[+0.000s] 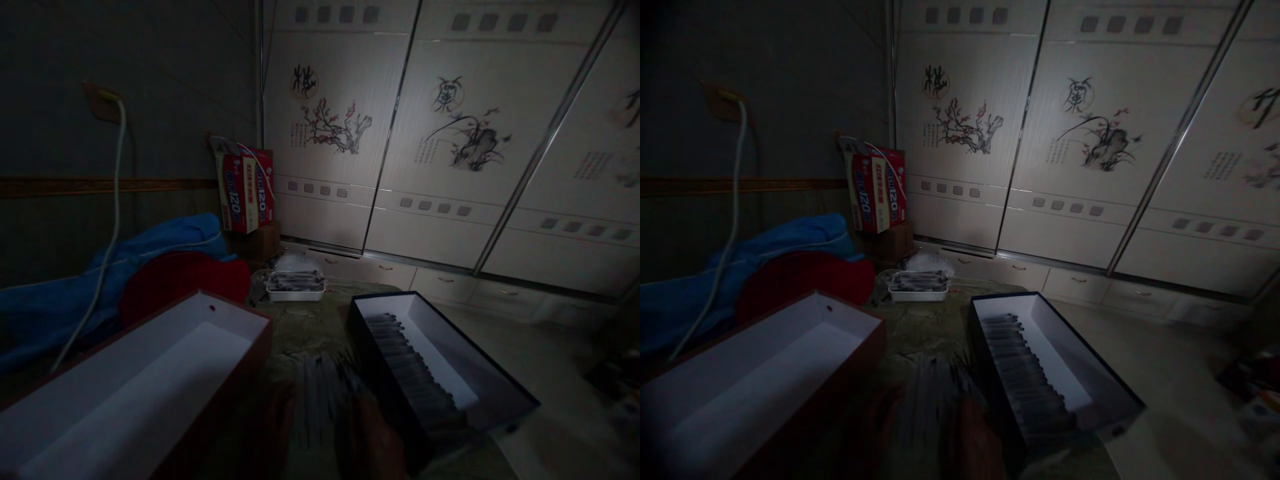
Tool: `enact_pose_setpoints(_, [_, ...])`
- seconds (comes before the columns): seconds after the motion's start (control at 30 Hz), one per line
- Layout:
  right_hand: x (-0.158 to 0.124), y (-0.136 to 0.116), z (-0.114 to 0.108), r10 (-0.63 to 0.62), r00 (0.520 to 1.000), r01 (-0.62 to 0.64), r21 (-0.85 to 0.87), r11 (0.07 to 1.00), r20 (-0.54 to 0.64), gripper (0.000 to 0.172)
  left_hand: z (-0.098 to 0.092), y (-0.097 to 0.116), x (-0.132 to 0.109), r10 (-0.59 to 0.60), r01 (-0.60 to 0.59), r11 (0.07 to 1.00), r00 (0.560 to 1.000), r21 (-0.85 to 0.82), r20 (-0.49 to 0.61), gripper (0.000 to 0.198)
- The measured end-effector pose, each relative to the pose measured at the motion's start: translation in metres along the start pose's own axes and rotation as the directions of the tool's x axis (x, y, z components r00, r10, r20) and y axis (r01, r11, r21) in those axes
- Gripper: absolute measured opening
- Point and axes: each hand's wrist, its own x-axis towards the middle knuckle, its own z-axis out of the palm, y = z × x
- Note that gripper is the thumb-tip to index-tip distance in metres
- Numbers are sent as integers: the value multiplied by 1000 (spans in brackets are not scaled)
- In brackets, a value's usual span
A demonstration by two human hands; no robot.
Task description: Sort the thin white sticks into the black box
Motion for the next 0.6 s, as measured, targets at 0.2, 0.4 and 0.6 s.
enact_pose_setpoints(0.2, [1, -21, -6, 5, 985, 36, 232, 972, -171, 34, -4, -9, 2, 7, 0, 997, 995, 77, -95, 25])
enact_pose_setpoints(0.4, [8, -29, -63, 89, 972, 13, 431, 902, -216, 31, -3, -11, 4, 58, -52, 993, 997, 102, -56, 24])
enact_pose_setpoints(0.6, [59, 23, -132, 78, 975, -16, 284, 959, -209, 34, -1, -10, 5, 81, -73, 991, 994, 113, -67, 25])
